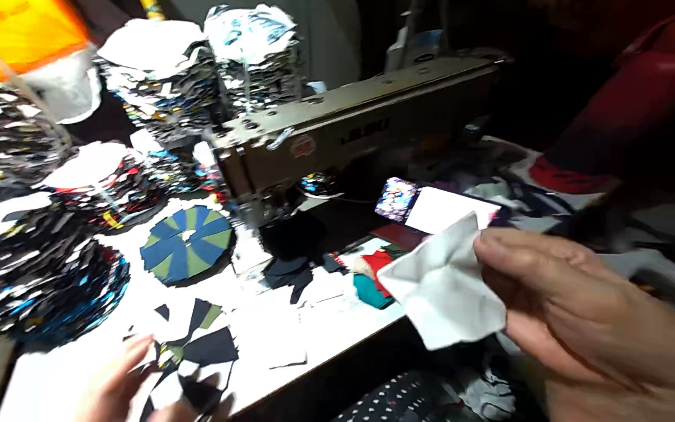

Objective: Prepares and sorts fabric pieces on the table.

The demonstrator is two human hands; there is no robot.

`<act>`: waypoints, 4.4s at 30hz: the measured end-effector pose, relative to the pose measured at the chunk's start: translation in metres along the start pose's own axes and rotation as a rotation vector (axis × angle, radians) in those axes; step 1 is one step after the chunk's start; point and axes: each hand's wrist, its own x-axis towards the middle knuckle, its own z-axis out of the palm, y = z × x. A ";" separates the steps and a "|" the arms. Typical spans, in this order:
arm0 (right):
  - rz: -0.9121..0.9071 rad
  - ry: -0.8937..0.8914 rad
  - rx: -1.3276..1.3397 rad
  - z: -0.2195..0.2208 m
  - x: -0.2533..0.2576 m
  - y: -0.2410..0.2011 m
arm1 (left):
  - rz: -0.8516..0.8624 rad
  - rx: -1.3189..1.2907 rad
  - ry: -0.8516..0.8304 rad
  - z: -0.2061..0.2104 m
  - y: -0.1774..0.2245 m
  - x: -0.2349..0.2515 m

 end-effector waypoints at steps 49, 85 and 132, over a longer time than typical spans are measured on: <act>0.001 -0.695 -0.230 0.171 -0.066 0.082 | -0.410 -0.728 0.248 -0.003 -0.017 -0.080; 0.261 -0.507 0.102 0.188 -0.069 0.068 | -0.626 -1.227 -0.278 -0.017 -0.018 -0.092; -0.427 -0.327 -0.901 0.213 -0.007 0.138 | -0.160 0.798 0.237 -0.019 -0.080 -0.003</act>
